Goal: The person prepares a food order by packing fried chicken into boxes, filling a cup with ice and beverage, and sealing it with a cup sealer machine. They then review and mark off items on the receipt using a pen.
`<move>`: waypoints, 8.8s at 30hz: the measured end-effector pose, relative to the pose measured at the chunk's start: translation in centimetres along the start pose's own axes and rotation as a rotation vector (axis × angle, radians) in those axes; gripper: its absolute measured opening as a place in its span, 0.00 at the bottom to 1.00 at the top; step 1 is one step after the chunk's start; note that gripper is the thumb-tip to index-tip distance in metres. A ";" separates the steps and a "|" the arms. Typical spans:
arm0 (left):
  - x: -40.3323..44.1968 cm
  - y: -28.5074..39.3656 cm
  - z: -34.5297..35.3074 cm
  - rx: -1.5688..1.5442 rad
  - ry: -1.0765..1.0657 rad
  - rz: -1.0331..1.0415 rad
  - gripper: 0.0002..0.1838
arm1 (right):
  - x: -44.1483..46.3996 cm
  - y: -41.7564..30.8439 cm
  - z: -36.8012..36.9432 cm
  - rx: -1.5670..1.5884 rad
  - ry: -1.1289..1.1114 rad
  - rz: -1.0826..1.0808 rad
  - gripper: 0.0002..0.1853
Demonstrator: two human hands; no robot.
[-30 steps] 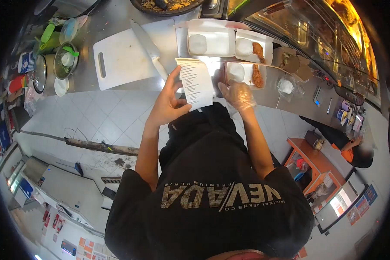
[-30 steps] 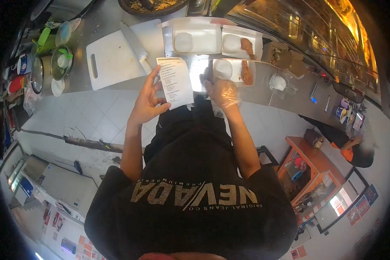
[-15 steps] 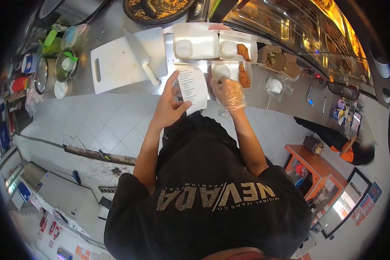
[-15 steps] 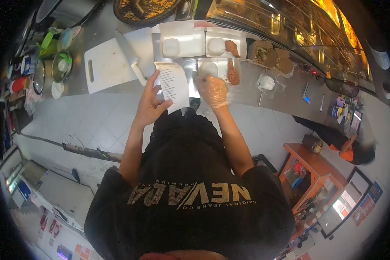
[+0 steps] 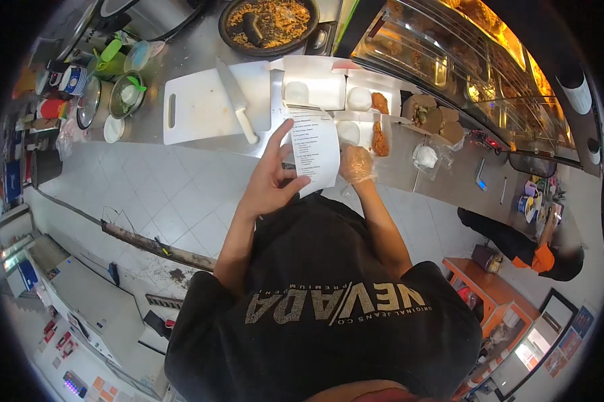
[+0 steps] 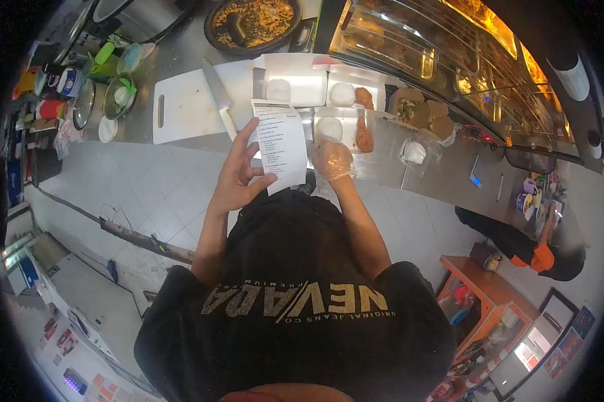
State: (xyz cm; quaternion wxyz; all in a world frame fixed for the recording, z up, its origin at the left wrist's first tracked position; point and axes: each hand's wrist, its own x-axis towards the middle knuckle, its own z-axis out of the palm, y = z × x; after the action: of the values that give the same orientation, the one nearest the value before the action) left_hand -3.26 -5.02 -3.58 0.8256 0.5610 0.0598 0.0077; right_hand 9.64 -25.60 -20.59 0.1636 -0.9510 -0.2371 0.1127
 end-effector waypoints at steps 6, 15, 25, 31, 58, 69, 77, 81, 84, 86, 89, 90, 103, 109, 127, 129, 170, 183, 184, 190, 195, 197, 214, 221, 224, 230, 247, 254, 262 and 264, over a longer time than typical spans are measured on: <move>-1.1 0.0 0.2 0.058 0.001 0.067 0.57 | -0.1 0.1 0.5 0.073 0.049 -0.041 0.26; -2.1 1.6 2.6 0.081 0.003 0.104 0.56 | -0.5 1.8 1.8 0.024 0.047 -0.094 0.23; -3.5 1.6 4.0 0.053 -0.010 0.145 0.57 | -0.7 1.3 1.2 -0.004 0.073 -0.069 0.19; -4.6 1.5 4.9 0.064 -0.020 0.177 0.57 | 0.4 1.9 3.5 -0.071 0.087 -0.108 0.14; -5.5 -4.4 1.1 0.095 0.101 -0.043 0.57 | 2.4 1.2 4.6 -0.140 0.029 -0.111 0.17; 0.7 -15.1 -6.4 0.231 -0.003 -0.283 0.55 | 3.4 0.2 0.3 -0.079 -0.167 0.101 0.20; 5.1 -26.5 -5.7 0.635 -0.006 -0.059 0.57 | 3.9 -0.4 -2.7 0.052 -0.296 0.165 0.22; 7.0 -26.2 -3.6 0.735 0.032 -0.024 0.59 | 3.3 -2.0 -1.3 0.053 -0.296 0.145 0.23; 4.4 -21.0 -3.3 1.026 0.112 0.026 0.60 | 0.1 -3.9 -2.9 0.294 -0.108 0.225 0.29; 2.3 -14.9 -1.9 0.763 0.165 -0.061 0.56 | -2.4 -3.1 -0.9 0.839 0.120 0.392 0.32; -0.2 -8.9 2.2 0.698 0.035 0.081 0.39 | -4.0 -6.7 -2.2 1.802 0.077 0.924 0.34; -0.6 -8.6 2.8 0.675 -0.003 0.091 0.34 | -4.9 -5.1 -0.7 2.028 -0.183 0.835 0.35; 3.9 -13.6 4.4 0.755 0.182 -0.023 0.13 | -11.0 -2.3 -0.3 0.483 0.191 -0.094 0.28; -0.2 -7.5 6.8 0.513 -0.238 -0.175 0.06 | -12.7 -2.5 -7.5 0.992 0.300 0.235 0.13; -8.1 -5.7 -1.1 0.617 0.385 0.073 0.05 | -15.2 3.4 -11.8 1.430 -0.663 -0.297 0.44; -9.2 -3.4 -3.1 0.630 0.418 0.066 0.05 | -13.4 1.3 -13.1 1.594 -0.337 -0.079 0.44; -46.4 18.6 -106.6 -0.421 1.881 -0.310 0.47 | 14.3 -134.7 47.9 0.819 -1.664 -0.367 0.30; -52.4 51.9 -163.9 0.240 1.630 0.237 0.32 | 49.4 -193.0 71.9 0.507 -0.447 -1.265 0.14; -51.8 53.4 -168.5 0.278 1.593 0.206 0.33 | 54.5 -199.7 69.9 0.542 -0.490 -1.189 0.19; -46.1 56.1 -194.0 0.573 1.268 -0.003 0.36 | 73.3 -230.1 57.4 0.168 -0.064 -1.318 0.38; -42.8 59.8 -210.6 0.671 1.061 0.031 0.39 | 87.3 -244.8 62.6 -0.275 -0.047 -1.433 0.51; -42.0 64.4 -216.4 0.674 0.983 0.056 0.39 | 88.0 -247.6 61.9 -0.417 -0.288 -1.340 0.51; -26.6 84.6 -243.0 0.879 0.442 0.637 0.56 | 81.5 -254.0 56.6 -0.342 -0.401 -0.595 0.47; -26.2 85.4 -245.6 0.842 0.258 0.672 0.50 | 80.6 -255.2 57.4 -0.355 -0.268 -0.368 0.47; -26.2 85.4 -246.4 0.853 0.147 0.661 0.48 | 80.1 -256.6 56.8 -0.391 -0.279 -0.239 0.47; -25.6 90.2 -248.0 0.660 0.000 0.562 0.59 | 82.1 -257.0 57.5 -0.339 -0.269 -0.182 0.44; -27.3 97.8 -256.6 0.350 -0.305 0.674 0.80 | 80.1 -269.0 53.7 -0.100 -0.125 -0.041 0.47; -35.4 100.3 -278.6 0.651 0.365 0.282 0.49 | 95.4 -283.2 71.5 0.510 -0.317 -0.597 0.41; -53.8 101.2 -293.8 0.548 1.485 0.030 0.45 | 105.8 -317.2 92.5 1.399 -1.249 -0.264 0.30; -57.6 98.4 -295.9 0.382 1.708 0.069 0.43 | 105.3 -326.3 95.9 1.496 -1.184 -0.094 0.28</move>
State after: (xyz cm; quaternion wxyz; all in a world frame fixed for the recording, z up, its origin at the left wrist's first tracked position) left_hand -86.84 300.65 -14.74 0.3896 0.4936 0.6409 0.4402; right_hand -62.69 322.60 -4.38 0.5870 -0.3783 -0.1860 0.6912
